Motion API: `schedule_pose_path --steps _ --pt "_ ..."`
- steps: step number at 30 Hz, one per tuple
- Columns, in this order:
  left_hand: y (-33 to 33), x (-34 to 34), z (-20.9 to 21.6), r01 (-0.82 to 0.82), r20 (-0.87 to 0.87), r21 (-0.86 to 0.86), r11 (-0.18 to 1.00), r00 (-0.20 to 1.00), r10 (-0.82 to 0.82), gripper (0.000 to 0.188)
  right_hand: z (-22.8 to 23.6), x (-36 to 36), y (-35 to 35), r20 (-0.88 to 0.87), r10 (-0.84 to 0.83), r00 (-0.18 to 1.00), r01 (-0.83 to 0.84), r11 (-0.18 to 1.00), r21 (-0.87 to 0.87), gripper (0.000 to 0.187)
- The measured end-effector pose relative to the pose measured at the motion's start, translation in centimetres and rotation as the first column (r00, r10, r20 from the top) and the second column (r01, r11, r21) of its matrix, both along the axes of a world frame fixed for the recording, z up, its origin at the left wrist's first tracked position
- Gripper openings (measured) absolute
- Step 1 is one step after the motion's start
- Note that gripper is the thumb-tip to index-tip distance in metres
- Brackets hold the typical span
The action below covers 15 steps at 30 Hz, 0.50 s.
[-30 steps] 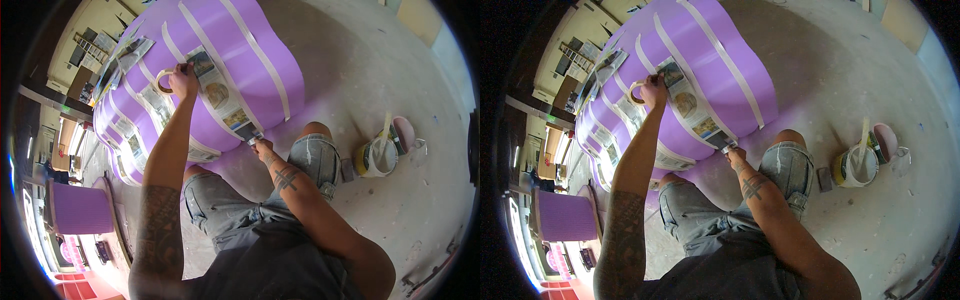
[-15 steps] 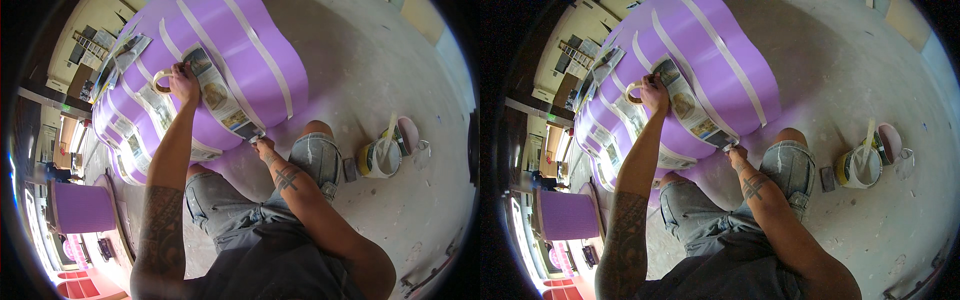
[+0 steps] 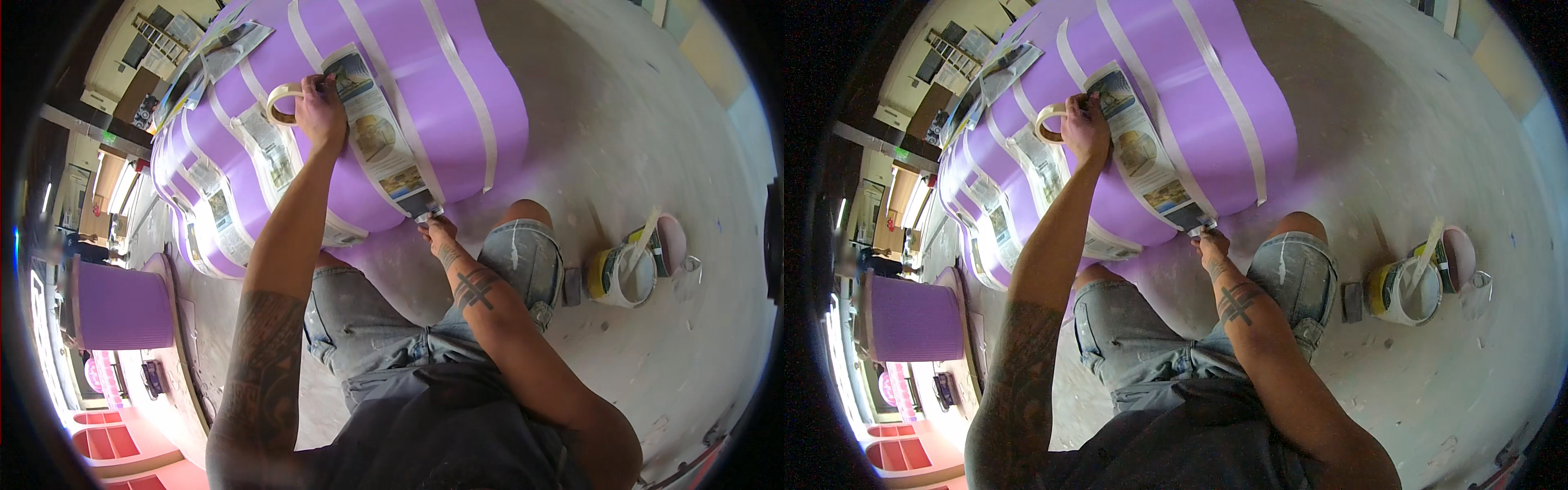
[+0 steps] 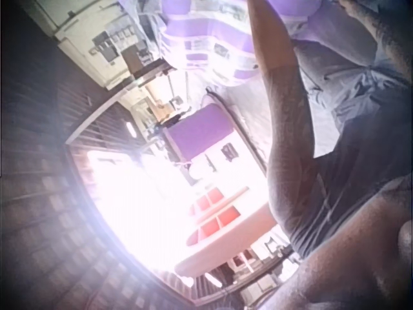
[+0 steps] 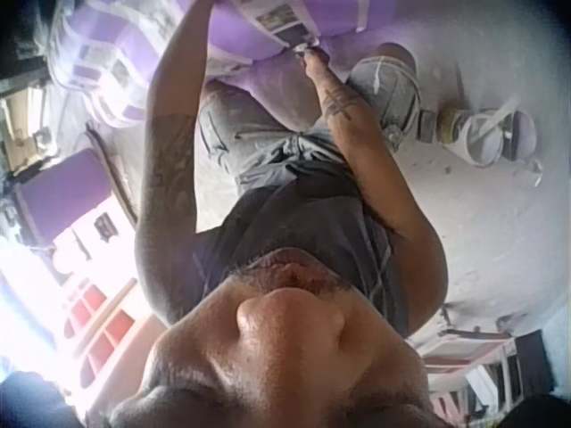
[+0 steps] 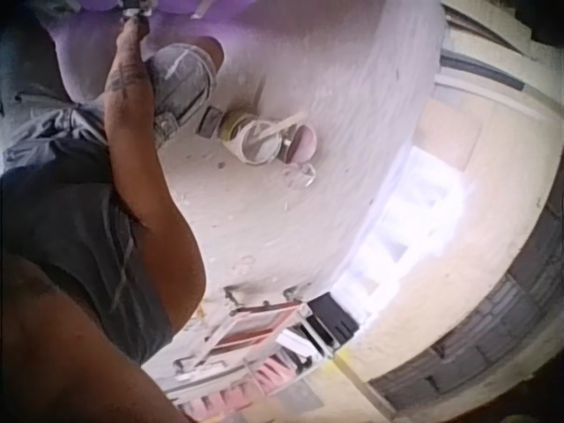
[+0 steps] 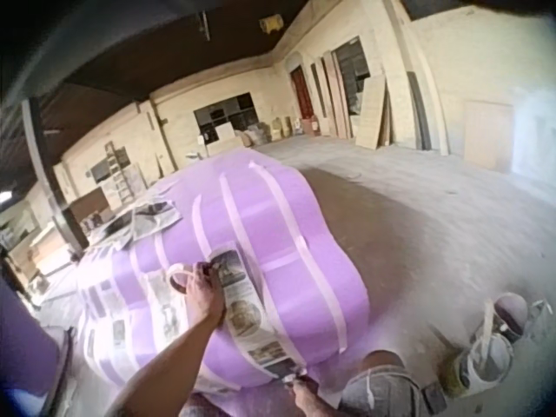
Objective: The recorder is applying masking tape and newspaper to a piece of purple furniture to prepare it for painting.
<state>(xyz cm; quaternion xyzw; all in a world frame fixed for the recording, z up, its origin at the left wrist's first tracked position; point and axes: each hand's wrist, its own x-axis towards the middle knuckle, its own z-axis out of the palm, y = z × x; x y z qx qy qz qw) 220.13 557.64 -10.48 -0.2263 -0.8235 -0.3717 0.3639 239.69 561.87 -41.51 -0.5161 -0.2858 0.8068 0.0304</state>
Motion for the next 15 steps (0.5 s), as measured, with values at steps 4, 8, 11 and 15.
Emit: schedule_pose_path --steps 4,8,11,15 --pt "0.2 0.1 0.2 0.017 0.013 -0.021 1.0 1.0 -0.017 0.029 -0.2 0.0 0.1 0.001 -0.011 1.0 0.011 1.0 0.024 0.016" --pt "0.5 -0.1 0.2 -0.012 -0.068 -0.07 0.997 0.998 0.007 0.027 -0.2 0.0 0.3 0.006 -0.013 1.0 0.013 0.998 0.069 0.015" --pt "0.0 -0.7 0.1 -0.047 -0.061 -0.076 0.996 0.997 0.042 0.025 0.9 -0.5 0.0 0.062 0.003 0.998 -0.006 0.999 0.04 0.016" --pt "0.0 -0.4 0.1 -0.062 -0.074 -0.077 0.995 0.996 0.056 0.024 0.5 -0.1 0.1 0.043 0.066 0.997 -0.068 0.997 0.042 0.017"
